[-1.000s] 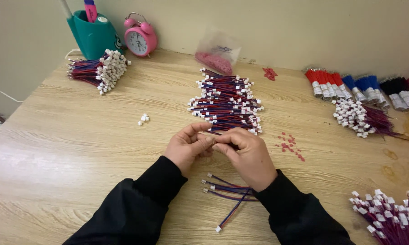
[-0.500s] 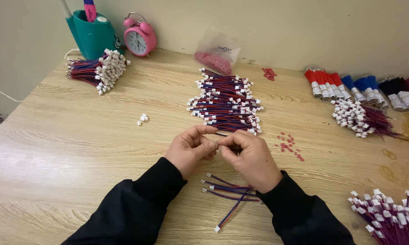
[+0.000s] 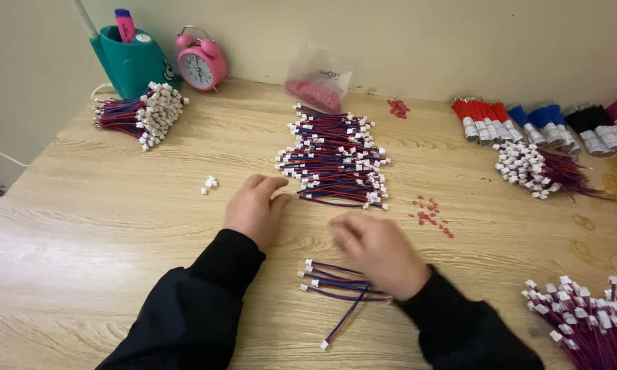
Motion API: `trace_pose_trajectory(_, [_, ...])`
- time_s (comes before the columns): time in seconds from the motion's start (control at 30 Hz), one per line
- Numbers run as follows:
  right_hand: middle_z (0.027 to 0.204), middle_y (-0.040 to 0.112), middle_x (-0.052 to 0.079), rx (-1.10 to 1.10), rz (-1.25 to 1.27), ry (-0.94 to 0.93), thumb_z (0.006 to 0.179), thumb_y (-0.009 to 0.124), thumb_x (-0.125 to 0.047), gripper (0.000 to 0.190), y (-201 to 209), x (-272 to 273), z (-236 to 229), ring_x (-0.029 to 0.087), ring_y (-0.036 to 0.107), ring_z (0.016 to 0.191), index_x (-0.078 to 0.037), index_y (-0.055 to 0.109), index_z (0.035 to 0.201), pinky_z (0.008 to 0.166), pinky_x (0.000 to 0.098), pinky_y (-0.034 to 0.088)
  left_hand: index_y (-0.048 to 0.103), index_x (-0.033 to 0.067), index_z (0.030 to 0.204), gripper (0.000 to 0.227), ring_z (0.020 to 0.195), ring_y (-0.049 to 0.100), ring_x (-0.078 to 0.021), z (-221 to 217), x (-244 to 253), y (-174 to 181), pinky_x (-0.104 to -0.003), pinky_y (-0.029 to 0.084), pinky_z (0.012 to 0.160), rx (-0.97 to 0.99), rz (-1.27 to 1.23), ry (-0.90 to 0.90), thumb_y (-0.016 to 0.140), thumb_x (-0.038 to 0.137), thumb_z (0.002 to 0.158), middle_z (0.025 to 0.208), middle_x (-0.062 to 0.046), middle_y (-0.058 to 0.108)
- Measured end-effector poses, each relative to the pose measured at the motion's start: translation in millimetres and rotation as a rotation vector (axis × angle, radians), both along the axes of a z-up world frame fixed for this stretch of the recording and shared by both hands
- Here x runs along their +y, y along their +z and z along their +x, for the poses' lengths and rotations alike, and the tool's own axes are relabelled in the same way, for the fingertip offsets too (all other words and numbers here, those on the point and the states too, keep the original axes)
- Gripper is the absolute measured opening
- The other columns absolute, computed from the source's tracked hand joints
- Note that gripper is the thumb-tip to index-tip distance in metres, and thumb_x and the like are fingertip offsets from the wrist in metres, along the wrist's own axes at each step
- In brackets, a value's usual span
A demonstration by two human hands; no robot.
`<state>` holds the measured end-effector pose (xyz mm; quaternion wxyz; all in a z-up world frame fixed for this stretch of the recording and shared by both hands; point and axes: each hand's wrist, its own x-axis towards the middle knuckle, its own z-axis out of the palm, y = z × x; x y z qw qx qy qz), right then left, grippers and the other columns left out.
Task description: Attaching white plastic connectors to the ends of small wire bundles on a wooden table.
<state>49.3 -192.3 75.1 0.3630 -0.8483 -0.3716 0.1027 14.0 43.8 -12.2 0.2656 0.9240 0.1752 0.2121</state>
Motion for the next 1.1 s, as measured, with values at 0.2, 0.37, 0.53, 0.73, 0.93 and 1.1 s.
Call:
trace_pose_trajectory(0.2, [0.096,0.074,0.005,-0.285,-0.14,-0.382,0.091,0.059,-0.014,0.023,-15,-72,85,0.024,0.07,0.094,-0.018,0.073,0.109,0.087,0.0389,0.052,0.072,0.0229,0.108,0.027,0.093,0.069,-0.0283,27,-4,-24,-0.039,0.059,0.078,-0.041,0.193,-0.057,0.07,0.033,0.083,0.102,-0.003,0.063])
trace_pose_trajectory(0.37, [0.094,0.07,0.009,-0.36,-0.203,-0.337,0.08,0.06,-0.005,0.029,-34,-119,98,0.032,0.067,0.099,-0.02,0.076,0.098,0.091,0.0412,0.052,0.072,0.028,0.106,0.022,0.098,0.068,-0.026,11,-17,7,-0.036,0.057,0.082,0.048,0.122,-0.074,0.068,0.036,0.086,0.105,-0.001,0.064])
trace_pose_trajectory(0.53, [0.093,0.065,0.01,-0.52,-0.244,-0.202,0.077,0.061,-0.008,0.025,-50,-111,95,0.035,0.066,0.09,-0.023,0.076,0.091,0.084,0.0437,0.053,0.076,0.0265,0.101,0.022,0.083,0.07,-0.0197,9,-21,3,-0.029,0.057,0.069,-0.129,-0.233,-0.041,0.078,0.027,0.079,0.093,-0.002,0.07])
trace_pose_trajectory(0.73, [0.088,0.062,0.004,-0.658,-0.206,-0.22,0.085,0.066,-0.025,0.013,-58,-101,97,0.03,0.063,0.086,-0.027,0.073,0.095,0.081,0.0399,0.051,0.074,0.0094,0.105,0.025,0.065,0.067,-0.0154,-10,-49,18,-0.024,0.057,0.055,-0.252,-0.844,-0.068,0.076,0.007,0.08,0.077,-0.011,0.073])
trace_pose_trajectory(0.93, [0.093,0.064,-0.001,-0.574,-0.365,-0.241,0.086,0.065,-0.037,0.013,-57,-88,103,0.026,0.061,0.094,-0.03,0.074,0.09,0.083,0.0412,0.051,0.076,0.01,0.105,0.031,0.061,0.064,-0.0124,-18,-54,6,-0.025,0.057,0.055,-0.227,-0.934,-0.106,0.076,0.0,0.076,0.071,-0.008,0.07])
trace_pose_trajectory(1.1, [0.093,0.065,-0.003,-0.511,-0.363,-0.284,0.084,0.069,-0.034,0.011,-56,-84,106,0.025,0.062,0.097,-0.029,0.075,0.091,0.086,0.0409,0.05,0.075,0.0084,0.105,0.03,0.055,0.064,-0.0141,-17,-52,0,-0.026,0.057,0.051,-0.174,-0.953,-0.092,0.076,0.001,0.075,0.071,-0.012,0.071])
